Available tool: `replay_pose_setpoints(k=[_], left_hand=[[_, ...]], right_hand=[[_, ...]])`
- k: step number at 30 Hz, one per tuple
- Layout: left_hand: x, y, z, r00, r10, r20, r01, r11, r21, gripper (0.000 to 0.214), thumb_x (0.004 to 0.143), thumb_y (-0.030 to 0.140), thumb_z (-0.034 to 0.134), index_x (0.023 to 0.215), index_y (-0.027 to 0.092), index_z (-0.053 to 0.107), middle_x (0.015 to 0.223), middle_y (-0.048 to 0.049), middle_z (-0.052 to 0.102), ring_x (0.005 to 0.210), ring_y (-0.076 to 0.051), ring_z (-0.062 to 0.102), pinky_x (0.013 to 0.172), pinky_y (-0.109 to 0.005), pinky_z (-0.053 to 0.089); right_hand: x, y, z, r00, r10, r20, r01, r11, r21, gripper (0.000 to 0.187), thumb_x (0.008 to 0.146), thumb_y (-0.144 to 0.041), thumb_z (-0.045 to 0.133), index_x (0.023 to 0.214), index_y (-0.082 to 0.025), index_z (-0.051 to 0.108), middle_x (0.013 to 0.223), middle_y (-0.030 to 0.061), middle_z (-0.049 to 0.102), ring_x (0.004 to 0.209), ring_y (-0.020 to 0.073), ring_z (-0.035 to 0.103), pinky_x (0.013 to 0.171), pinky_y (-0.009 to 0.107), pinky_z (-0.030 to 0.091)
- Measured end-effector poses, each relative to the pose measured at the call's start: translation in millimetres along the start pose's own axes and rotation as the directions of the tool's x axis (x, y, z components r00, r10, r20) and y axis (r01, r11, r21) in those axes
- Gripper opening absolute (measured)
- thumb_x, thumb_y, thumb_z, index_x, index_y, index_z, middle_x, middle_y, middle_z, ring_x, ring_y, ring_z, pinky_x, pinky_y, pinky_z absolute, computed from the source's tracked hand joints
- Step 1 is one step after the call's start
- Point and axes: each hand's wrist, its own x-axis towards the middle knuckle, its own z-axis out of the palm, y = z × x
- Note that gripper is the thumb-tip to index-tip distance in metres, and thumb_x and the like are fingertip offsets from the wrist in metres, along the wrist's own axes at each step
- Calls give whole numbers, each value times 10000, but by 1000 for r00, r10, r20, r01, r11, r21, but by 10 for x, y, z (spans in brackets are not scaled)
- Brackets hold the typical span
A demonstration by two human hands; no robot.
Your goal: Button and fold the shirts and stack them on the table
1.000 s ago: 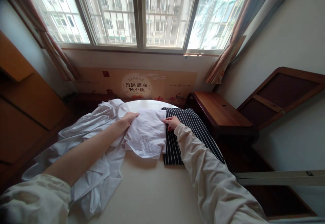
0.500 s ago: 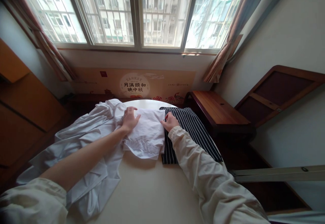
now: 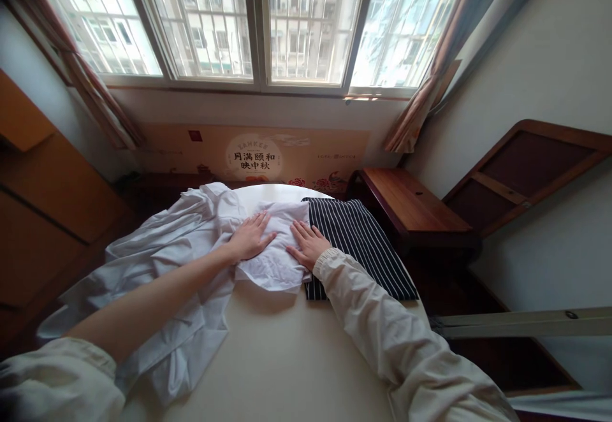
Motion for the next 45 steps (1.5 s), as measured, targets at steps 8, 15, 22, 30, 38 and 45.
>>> replay_pose_setpoints(k=[8,15,22,30,38,45], left_hand=[[-265,112,-396,982,34,-185,-81,963,-255,485,1047,526,487,1368,188,620,1444,-154,635,1338,-290,598,1151,-415,428],[-765,218,-596,865,492,-97,-467,719,-514,476,793,599,826,1042,205,731,1105,-101,703,1010,-239,658,947,-341,512],[-831,170,-490,869,487,-85,-416,629,-657,297,837,446,828,994,201,770,1181,-110,686,1068,-236,660,974,-340,509],[-736,93,-356,966,256,24,-134,583,-801,435,939,530,697,725,152,676,733,-17,609,707,-137,555,656,-240,425],[-707,13,-379,962,180,204,-16,786,-618,616,928,670,603,600,178,431,578,54,331,556,-86,289,514,-255,197],[-727,53,-557,988,116,99,-91,970,-227,603,949,682,556,605,187,558,582,-3,528,560,-133,422,579,-286,239]], right_hand=[[-149,53,-223,922,-72,-381,213,915,343,366,1079,-415,436,1241,-242,715,1358,120,697,1315,291,608,1140,532,456],[-749,-252,-287,816,-354,-458,503,824,260,140,952,-383,689,956,-245,665,912,72,700,866,244,615,814,418,528],[-719,-275,-223,795,-502,-341,588,777,225,187,888,-390,747,977,-251,660,1018,71,706,931,243,607,866,425,496],[-712,-244,-146,882,-300,-363,447,777,444,200,967,-355,691,837,-228,606,753,26,622,752,203,527,734,369,462],[-673,-174,-114,909,-247,-335,383,810,444,347,1041,-409,589,756,-212,595,847,61,614,854,220,525,824,399,465],[-668,-166,-96,931,-176,-320,297,875,383,343,1028,-403,608,741,-216,579,830,51,603,836,219,529,803,389,465]])
